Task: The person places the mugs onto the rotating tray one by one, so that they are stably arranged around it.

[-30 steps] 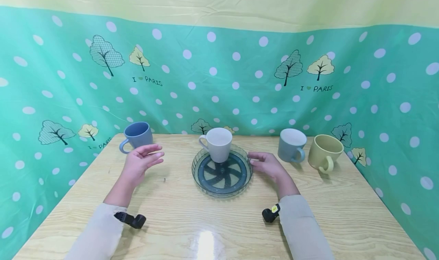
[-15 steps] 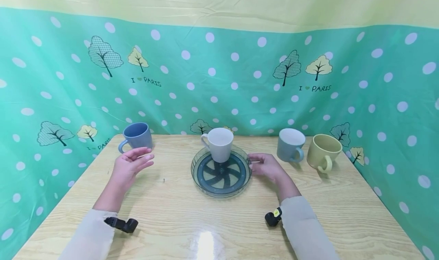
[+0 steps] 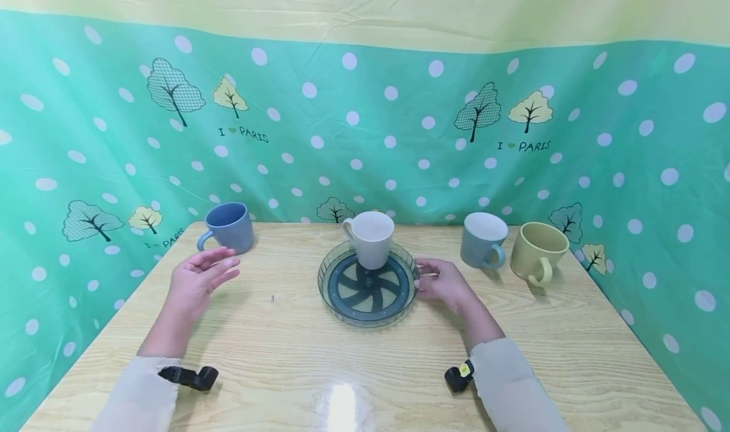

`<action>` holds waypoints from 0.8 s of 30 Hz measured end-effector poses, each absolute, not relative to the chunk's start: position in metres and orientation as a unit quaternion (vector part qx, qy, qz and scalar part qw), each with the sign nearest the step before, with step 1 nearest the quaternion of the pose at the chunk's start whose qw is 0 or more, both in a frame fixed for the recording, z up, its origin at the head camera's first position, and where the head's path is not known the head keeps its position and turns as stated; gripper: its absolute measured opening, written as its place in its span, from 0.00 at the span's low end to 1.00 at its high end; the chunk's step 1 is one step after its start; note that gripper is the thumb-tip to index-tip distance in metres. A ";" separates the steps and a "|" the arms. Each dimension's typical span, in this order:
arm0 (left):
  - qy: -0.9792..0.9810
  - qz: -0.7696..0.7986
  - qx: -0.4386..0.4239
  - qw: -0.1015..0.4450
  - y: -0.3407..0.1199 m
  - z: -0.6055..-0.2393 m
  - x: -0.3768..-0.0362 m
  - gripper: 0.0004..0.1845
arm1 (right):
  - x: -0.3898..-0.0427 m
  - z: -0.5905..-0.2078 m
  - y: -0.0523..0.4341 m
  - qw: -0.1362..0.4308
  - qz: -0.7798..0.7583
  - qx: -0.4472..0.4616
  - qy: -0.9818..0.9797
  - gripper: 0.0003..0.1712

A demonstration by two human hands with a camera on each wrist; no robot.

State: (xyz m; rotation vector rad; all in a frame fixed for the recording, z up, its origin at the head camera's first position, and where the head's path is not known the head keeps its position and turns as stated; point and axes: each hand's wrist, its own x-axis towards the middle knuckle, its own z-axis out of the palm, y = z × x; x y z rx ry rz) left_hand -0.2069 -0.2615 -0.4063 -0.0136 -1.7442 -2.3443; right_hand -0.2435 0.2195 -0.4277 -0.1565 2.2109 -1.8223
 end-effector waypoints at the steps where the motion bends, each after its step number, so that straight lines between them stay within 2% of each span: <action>1: -0.591 -0.799 -0.004 0.112 -0.264 -0.406 -0.206 0.20 | -0.243 -0.427 0.219 0.133 -0.629 -0.051 0.764 0.35; 14: -0.566 -0.806 0.018 0.170 -0.292 -0.397 -0.197 0.17 | -0.225 -0.424 0.209 0.108 -0.638 -0.024 0.762 0.34; 24: -0.572 -0.791 0.097 0.193 -0.312 -0.399 -0.202 0.19 | -0.220 -0.424 0.205 0.092 -0.650 -0.020 0.754 0.33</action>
